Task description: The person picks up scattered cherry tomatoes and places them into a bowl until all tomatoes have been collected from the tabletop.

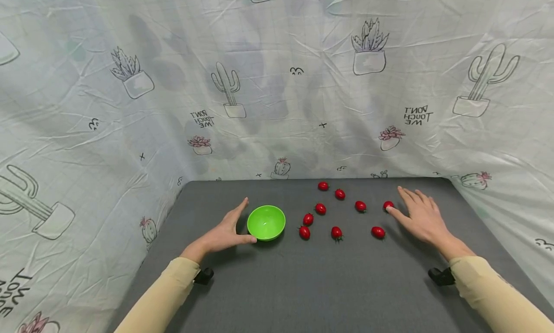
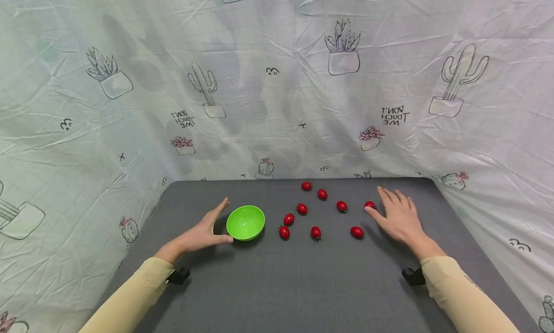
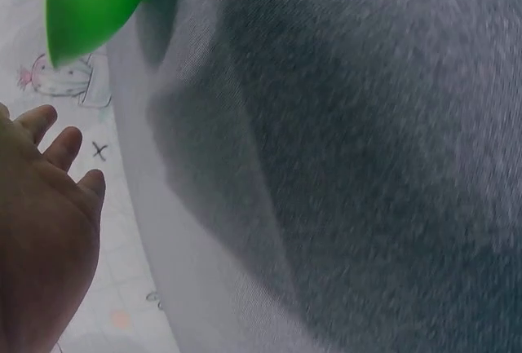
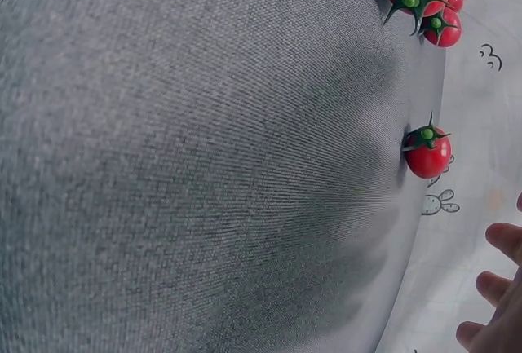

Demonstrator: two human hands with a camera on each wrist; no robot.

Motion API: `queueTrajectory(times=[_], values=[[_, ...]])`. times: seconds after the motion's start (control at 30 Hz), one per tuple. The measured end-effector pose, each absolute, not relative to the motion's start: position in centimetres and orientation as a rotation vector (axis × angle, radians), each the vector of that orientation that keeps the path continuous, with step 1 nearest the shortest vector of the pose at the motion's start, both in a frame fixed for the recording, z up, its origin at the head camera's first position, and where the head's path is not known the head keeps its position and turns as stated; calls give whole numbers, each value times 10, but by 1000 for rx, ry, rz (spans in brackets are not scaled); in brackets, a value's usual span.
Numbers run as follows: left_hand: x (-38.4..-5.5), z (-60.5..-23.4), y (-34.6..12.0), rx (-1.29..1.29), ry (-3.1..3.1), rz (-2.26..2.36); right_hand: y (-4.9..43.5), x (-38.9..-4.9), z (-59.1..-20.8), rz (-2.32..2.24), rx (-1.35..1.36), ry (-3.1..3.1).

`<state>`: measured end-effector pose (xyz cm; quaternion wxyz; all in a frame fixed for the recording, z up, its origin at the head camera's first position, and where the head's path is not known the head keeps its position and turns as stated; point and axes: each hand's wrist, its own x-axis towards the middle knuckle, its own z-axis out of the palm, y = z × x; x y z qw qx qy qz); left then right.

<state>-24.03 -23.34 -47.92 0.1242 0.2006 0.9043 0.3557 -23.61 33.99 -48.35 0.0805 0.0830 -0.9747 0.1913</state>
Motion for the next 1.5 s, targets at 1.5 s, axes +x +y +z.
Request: queueTrajectory(times=[1.5], values=[[-244,-506,-216,507,2460,1288,323,-255,-510,855,-64,-2888]])
